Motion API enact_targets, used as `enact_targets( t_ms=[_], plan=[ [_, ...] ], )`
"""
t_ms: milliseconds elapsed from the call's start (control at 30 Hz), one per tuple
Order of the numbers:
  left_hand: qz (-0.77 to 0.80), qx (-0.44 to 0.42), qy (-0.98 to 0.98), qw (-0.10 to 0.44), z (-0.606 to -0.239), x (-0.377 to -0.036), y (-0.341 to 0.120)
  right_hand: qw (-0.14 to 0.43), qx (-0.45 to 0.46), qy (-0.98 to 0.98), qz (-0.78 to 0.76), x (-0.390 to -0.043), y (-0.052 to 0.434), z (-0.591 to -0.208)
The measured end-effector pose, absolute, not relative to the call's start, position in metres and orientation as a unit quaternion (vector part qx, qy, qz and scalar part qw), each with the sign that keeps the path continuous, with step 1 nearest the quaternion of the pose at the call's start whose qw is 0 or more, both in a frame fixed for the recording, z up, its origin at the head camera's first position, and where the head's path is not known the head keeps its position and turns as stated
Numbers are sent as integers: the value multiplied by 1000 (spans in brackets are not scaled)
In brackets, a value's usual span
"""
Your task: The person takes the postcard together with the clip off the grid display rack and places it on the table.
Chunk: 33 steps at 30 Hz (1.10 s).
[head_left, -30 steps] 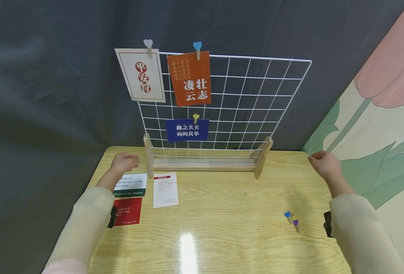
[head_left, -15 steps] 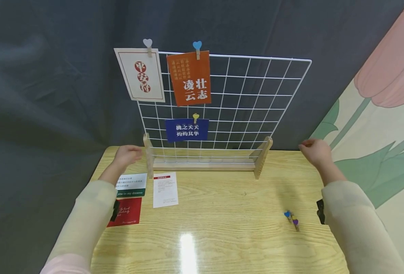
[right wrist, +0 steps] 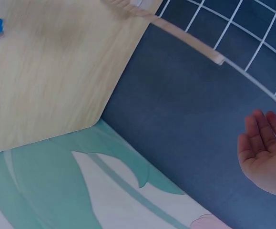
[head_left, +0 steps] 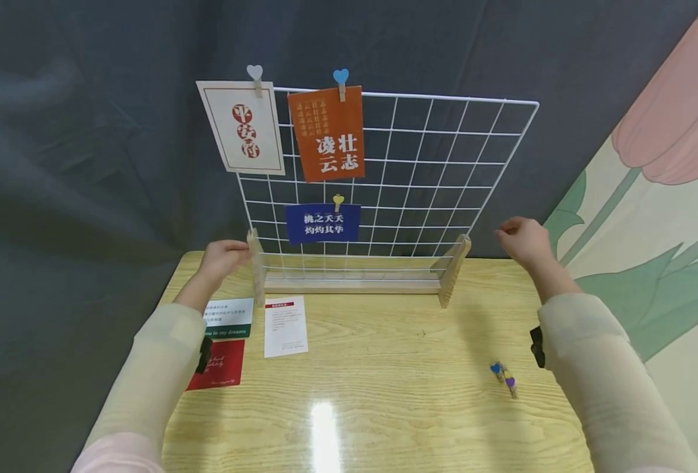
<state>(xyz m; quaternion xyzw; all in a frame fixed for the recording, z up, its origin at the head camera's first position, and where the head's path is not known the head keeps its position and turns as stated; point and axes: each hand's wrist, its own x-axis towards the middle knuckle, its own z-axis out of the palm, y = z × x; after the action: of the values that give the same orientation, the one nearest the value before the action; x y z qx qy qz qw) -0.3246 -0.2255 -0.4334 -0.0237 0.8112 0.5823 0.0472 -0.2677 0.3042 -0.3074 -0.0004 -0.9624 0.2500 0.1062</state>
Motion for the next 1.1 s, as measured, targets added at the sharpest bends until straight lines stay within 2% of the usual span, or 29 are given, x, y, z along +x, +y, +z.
enact_targets(
  t_ms=[167, 367, 567, 667, 700, 800, 1100],
  plan=[
    [580, -20, 814, 19, -433, -330, -223, 121, 15, -960, 253, -274, 290, -302],
    [557, -46, 829, 15, -392, -300, -197, 116, 25, -956, 268, -279, 273, -296],
    [582, -22, 813, 15, -408, -313, -202, 112, 50, -953, 276, -283, 258, -294],
    [582, -21, 813, 17, -399, -307, -197, 115, 63, -952, 278, -285, 252, -292],
    [564, -33, 825, 22, -380, -293, -188, 115, 65, -951, 281, -286, 250, -292],
    [573, -18, 819, 28, -370, -287, -183, 109, 64, -949, 290, -287, 244, -292],
    [598, -9, 801, 22, -368, -293, -174, 106, 80, -943, 306, -296, 226, -293]
  ],
)
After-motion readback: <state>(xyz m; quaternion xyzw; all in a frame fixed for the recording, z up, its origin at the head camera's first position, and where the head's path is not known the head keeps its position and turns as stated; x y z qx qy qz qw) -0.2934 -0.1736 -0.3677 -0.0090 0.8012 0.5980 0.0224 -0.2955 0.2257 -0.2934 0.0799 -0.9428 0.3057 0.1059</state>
